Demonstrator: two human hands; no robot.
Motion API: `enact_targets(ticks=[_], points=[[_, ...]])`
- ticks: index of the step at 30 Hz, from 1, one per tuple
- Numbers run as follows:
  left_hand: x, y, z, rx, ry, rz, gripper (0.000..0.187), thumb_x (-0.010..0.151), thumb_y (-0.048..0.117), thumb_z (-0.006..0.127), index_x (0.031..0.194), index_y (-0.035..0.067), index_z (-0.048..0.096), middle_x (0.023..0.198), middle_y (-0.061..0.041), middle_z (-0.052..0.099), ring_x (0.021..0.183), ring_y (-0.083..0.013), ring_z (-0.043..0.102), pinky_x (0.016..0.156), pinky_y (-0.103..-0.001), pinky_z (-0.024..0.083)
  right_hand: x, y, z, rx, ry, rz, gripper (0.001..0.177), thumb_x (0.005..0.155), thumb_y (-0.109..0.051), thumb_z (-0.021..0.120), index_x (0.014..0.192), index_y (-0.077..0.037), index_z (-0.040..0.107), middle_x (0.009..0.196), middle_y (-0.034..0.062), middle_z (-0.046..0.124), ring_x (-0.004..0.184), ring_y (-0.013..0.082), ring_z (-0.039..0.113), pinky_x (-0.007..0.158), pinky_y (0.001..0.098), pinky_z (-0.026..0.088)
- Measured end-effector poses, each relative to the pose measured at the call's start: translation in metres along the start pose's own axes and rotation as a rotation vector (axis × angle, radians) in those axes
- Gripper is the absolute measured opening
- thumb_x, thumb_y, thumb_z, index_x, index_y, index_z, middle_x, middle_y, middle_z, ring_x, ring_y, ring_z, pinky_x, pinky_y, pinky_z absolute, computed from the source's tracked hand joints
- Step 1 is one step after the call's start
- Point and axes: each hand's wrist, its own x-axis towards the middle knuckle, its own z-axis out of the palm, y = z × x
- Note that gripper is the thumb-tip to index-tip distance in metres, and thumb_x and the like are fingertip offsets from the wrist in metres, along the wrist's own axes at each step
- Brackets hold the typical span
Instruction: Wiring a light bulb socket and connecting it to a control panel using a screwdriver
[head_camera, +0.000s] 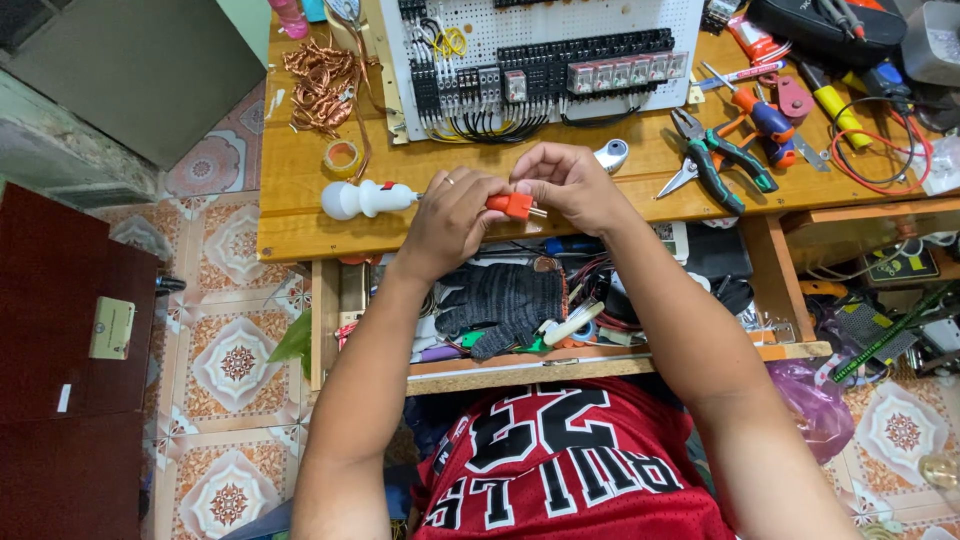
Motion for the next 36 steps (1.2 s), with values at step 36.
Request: enact_targets(ticks=[36], points=[[-0.003,0.0,0.023,0.312,0.228,0.109,0.049,0.106,0.036,0.055,0.141,0.001,0.06,0.092,-0.006,0.067,0.08,-0.0245,0.062,0.077,-0.036,0.043,-0.005,-0.029,-0.002,0.006,-0.038,-0.069,0.019,0.092,-0.005,0.077,0.107,0.007,0.074,0.108,0.0172,0.07,0.09,0.0142,0.07,0.072,0.0271,0.065]])
